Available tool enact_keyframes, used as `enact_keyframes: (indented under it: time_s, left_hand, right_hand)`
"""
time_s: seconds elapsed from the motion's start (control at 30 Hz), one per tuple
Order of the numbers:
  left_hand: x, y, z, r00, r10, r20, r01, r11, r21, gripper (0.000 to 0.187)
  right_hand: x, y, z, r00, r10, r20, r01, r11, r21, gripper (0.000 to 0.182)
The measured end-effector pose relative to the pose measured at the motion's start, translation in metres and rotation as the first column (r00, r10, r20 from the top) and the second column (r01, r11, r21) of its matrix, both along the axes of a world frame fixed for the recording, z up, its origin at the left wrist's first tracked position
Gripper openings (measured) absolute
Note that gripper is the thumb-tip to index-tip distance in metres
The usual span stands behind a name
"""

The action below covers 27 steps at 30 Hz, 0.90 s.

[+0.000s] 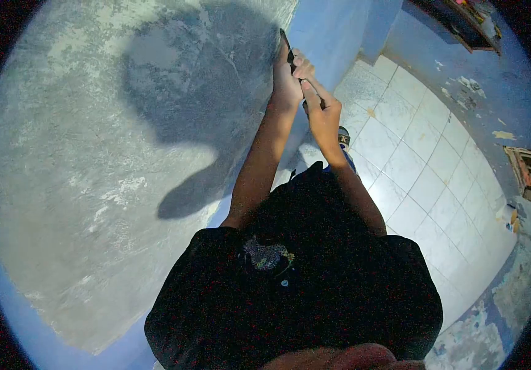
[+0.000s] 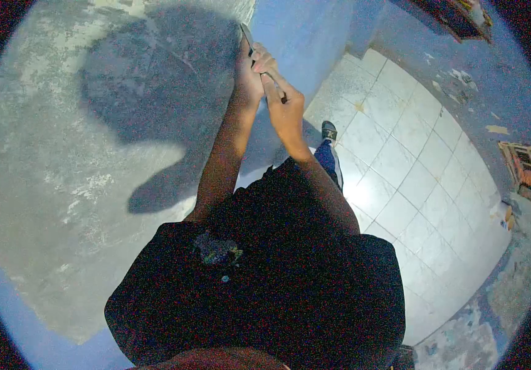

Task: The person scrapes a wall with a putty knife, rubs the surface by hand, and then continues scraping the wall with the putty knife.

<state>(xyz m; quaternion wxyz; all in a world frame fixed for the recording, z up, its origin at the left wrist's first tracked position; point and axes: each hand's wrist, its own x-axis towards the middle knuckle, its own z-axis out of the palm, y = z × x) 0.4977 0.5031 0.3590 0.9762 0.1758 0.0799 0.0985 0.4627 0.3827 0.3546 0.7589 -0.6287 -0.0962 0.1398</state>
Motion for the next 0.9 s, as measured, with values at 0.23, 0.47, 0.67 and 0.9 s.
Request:
enact_keyframes:
  time_s: [0.23,0.47,0.67,0.9]
  left_hand:
    - [0.003,0.007,-0.016,0.986,-0.049,0.159,0.05,0.999,-0.007,0.043]
    - [0.002,0.008,-0.015,0.99,-0.041,0.134,0.035,0.999,0.041,0.044]
    - [0.009,0.017,-0.035,0.897,-0.163,0.412,0.205,0.977,-0.06,0.043]
    - [0.009,0.019,-0.043,0.878,-0.181,0.443,0.265,0.955,-0.136,0.041]
  right_hand:
    - [-0.002,0.005,-0.002,0.998,-0.059,0.008,0.059,0.998,0.01,0.029]
    - [-0.001,0.004,0.0,0.999,-0.036,-0.023,0.036,0.999,0.018,0.03]
    - [-0.001,0.002,0.003,0.999,-0.028,-0.018,0.029,0.999,0.015,0.031]
    - [-0.002,-0.005,0.004,0.999,0.041,0.003,-0.041,0.999,-0.002,0.032]
